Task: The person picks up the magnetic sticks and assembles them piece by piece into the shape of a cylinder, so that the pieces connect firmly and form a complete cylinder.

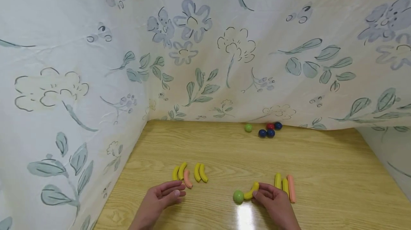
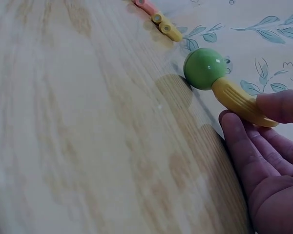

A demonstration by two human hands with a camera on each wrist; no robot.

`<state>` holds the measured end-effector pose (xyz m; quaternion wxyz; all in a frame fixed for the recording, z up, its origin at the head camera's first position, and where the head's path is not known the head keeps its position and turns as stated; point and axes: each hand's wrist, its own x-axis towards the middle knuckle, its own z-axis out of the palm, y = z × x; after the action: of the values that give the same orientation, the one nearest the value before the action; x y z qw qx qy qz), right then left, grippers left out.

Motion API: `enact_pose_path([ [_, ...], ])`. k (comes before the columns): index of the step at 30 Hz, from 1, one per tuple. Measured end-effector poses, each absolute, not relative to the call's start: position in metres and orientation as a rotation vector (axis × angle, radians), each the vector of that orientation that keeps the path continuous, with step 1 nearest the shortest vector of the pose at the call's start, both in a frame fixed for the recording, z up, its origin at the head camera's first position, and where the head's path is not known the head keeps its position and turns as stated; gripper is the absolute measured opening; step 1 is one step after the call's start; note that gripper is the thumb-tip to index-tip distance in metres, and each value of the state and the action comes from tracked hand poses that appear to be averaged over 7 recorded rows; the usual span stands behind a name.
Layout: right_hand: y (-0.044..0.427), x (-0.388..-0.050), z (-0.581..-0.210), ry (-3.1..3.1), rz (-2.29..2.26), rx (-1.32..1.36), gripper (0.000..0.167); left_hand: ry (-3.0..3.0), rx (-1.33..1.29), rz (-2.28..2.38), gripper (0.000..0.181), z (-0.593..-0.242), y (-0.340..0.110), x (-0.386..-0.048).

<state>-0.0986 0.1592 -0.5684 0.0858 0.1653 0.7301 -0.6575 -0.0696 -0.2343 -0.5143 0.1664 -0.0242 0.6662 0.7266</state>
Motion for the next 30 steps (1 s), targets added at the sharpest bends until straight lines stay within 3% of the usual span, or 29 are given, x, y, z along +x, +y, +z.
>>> enact_pose_path([
  [7, 0.162, -0.098, -0.568, 2.180, -1.931, 0.455, 0.047, 1.934, -0.278, 2.119, 0.068, -0.507, -0.289, -0.067],
  [13, 0.165, -0.098, -0.568, 2.161, -1.924, 0.461, 0.045, 1.913, -0.269, 2.159, 0.067, -0.506, -0.314, -0.070],
  [30, 0.168, -0.098, -0.569, 2.096, -1.949, 0.370, 0.052, 2.080, -0.330, 1.934, 0.067, -0.519, -0.291, -0.117],
])
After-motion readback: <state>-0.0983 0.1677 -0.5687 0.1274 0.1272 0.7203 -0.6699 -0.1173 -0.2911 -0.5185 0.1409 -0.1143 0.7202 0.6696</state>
